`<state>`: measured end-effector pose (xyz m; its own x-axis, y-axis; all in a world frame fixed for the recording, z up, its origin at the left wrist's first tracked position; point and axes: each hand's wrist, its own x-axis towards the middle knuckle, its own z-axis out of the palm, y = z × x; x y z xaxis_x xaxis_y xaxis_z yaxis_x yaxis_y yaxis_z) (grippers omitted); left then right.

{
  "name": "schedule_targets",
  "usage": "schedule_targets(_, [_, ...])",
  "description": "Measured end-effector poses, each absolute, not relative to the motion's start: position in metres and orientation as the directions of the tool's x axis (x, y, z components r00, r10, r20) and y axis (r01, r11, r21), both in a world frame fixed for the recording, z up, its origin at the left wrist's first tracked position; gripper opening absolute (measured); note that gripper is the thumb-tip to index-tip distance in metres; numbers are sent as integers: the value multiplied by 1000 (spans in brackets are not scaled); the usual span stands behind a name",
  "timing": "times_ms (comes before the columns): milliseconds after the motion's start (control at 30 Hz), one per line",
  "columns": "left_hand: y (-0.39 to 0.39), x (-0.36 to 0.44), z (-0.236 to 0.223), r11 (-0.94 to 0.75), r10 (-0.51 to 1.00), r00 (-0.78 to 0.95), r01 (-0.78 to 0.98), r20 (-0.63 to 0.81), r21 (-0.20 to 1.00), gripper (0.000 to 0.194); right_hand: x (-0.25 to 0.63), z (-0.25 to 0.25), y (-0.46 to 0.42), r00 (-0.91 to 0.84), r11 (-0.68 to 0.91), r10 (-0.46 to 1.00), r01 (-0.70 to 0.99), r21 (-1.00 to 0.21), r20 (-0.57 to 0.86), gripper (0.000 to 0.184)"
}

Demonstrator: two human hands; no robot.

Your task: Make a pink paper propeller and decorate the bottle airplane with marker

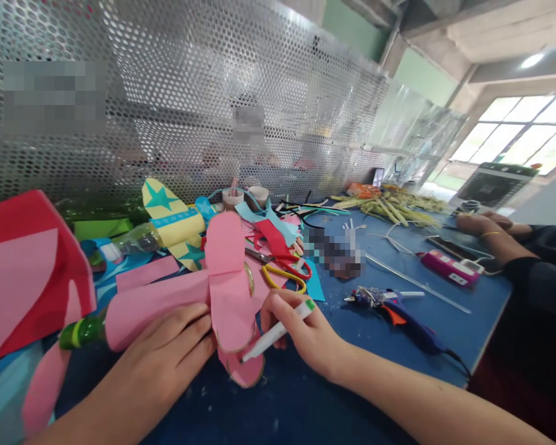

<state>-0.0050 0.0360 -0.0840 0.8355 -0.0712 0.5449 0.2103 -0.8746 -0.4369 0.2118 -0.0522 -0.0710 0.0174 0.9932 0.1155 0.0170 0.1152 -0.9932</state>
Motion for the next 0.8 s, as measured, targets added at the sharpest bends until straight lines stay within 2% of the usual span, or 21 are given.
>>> schedule_targets(133, [27,-1,-83,-892,-41,827,223,561,-394,46,212,-76,-51,29,71,997,22,-997,71,59])
schedule_targets(300, [20,1,-91,-939,92,769,279,633,-202,37,213,-78,-46,39,18,999,-1,-1000,18,61])
schedule_targets(367, [19,-1,-93,-948,112,763,274,637,-162,35,212,-79,-45,28,4,1000,-13,-1000,4,62])
schedule_targets(467, [19,-3,-91,-950,79,780,248,621,-191,31,211,-81,-45,16,-4,1000,-25,-1000,-4,61])
schedule_targets(600, [22,-4,-89,-913,24,769,277,639,-299,28,211,-82,-45,4,-8,1000,-31,-999,-8,55])
schedule_targets(800, [23,-5,-92,-887,19,772,306,636,-345,30,211,-81,-46,0,-9,1000,10,-1000,-9,19])
